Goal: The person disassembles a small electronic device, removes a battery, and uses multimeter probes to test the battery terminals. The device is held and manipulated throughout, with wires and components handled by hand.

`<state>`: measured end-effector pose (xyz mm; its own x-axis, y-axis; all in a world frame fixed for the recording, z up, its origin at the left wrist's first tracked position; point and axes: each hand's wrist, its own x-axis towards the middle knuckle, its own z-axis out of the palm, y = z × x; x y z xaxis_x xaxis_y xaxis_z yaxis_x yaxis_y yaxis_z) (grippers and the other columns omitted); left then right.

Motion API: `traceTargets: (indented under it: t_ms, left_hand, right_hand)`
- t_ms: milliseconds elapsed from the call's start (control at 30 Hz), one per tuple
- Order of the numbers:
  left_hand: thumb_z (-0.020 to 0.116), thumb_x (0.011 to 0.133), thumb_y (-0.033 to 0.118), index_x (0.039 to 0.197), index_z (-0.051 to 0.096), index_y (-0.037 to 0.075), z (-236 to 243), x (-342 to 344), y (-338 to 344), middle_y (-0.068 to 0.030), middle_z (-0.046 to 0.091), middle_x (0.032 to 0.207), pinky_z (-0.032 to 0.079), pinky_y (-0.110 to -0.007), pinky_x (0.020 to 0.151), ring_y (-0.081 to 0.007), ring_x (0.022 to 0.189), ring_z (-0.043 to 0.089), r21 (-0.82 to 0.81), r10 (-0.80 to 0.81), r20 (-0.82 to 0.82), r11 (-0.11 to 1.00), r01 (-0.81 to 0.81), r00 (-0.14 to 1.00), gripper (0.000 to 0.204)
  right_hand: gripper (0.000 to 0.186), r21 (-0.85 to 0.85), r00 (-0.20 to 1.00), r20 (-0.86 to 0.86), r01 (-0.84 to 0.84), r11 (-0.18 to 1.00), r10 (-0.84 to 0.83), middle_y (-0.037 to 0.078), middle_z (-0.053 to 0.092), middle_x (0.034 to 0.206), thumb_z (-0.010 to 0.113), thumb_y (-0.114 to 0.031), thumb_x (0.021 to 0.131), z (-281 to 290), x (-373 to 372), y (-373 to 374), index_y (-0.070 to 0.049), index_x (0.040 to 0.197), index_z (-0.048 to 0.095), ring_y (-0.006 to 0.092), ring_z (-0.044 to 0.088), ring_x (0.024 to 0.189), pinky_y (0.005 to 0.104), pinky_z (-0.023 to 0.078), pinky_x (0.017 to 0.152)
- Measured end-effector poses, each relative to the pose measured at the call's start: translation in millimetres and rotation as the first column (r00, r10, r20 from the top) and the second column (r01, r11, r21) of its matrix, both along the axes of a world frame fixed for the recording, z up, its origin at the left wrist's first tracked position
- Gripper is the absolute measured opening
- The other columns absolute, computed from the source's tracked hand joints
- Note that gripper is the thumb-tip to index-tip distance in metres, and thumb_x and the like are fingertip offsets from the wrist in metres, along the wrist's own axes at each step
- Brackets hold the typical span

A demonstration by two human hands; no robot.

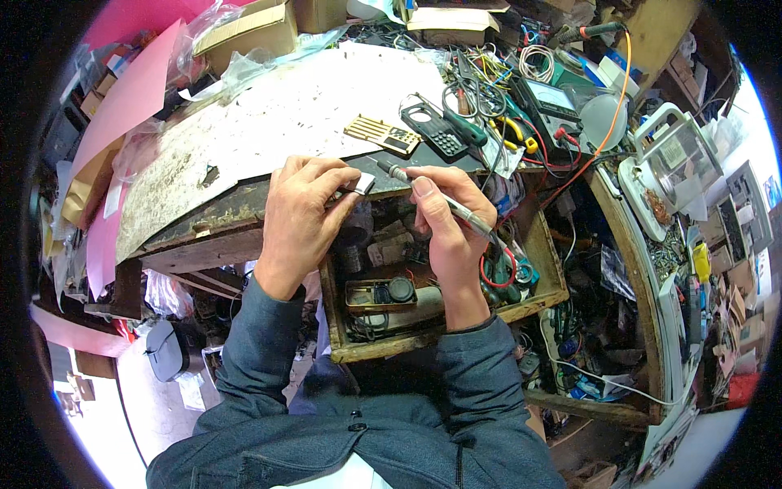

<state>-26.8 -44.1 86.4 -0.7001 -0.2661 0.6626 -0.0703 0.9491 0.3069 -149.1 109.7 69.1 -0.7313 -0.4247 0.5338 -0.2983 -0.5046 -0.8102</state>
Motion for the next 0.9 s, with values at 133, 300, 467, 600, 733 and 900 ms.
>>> traceTargets:
  t_ms: [133,300,467,600,733,900]
  left_hand:
    - [0.073,0.087,0.016,0.102,0.073,0.007,1,-7,-9,-0.0071,0.070,0.103,0.047,-0.040,0.089,-0.0271,0.100,0.059,0.055,-0.047,-0.053,0.997,0.050,0.997,0.017]
    - [0.069,0.093,0.004,0.105,0.070,0.001,-8,-8,-14,-0.0114,0.072,0.088,0.054,-0.029,0.069,-0.0188,0.077,0.070,0.250,-0.043,-0.312,0.960,0.126,0.949,0.013]
    - [0.070,0.095,0.004,0.111,0.067,-0.003,-16,5,-5,-0.0073,0.073,0.087,0.057,-0.023,0.072,-0.0115,0.078,0.071,0.726,-0.070,-0.360,0.605,0.327,0.930,0.018]
    - [0.069,0.095,0.002,0.109,0.067,-0.005,-16,12,3,-0.0094,0.073,0.091,0.058,-0.024,0.073,-0.0144,0.082,0.072,0.769,-0.050,-0.433,0.501,0.398,0.900,0.016]
    - [0.068,0.095,0.001,0.107,0.067,-0.006,-18,19,5,-0.0106,0.073,0.095,0.061,-0.027,0.075,-0.0178,0.085,0.073,0.805,-0.022,-0.476,0.390,0.446,0.879,0.014]
    - [0.069,0.094,0.000,0.110,0.066,-0.007,-14,25,5,-0.0138,0.072,0.097,0.062,-0.030,0.078,-0.0217,0.086,0.074,0.830,0.021,-0.551,0.123,0.544,0.835,0.018]
  right_hand:
    - [0.019,-0.017,1.000,0.009,0.011,1.000,-0.011,0.003,0.063,0.076,0.066,-0.013,0.097,-3,-3,0,0.002,0.106,0.071,0.0048,0.051,0.058,0.0195,0.038,0.051]
    - [0.020,-0.044,0.998,0.067,0.004,0.999,-0.001,0.006,0.064,0.076,0.067,-0.014,0.096,-5,-5,2,0.003,0.106,0.071,0.0069,0.052,0.057,0.0213,0.039,0.050]
    - [0.021,-0.023,0.998,0.060,0.006,1.000,-0.005,0.005,0.063,0.075,0.067,-0.015,0.096,-1,-2,0,0.003,0.106,0.071,0.0068,0.052,0.057,0.0214,0.039,0.050]
    - [0.020,0.003,0.999,0.053,0.011,1.000,-0.011,0.005,0.063,0.075,0.067,-0.015,0.096,-2,-2,2,0.002,0.105,0.071,0.0063,0.052,0.057,0.0210,0.039,0.050]
    - [0.020,0.010,0.999,0.047,0.006,1.000,-0.006,0.004,0.063,0.075,0.067,-0.015,0.096,-3,-1,1,0.002,0.105,0.071,0.0060,0.052,0.057,0.0206,0.038,0.050]
    - [0.018,0.018,0.998,0.054,-0.011,1.000,0.011,0.003,0.063,0.073,0.067,-0.014,0.096,-4,-1,0,0.002,0.103,0.071,0.0055,0.051,0.056,0.0203,0.038,0.050]
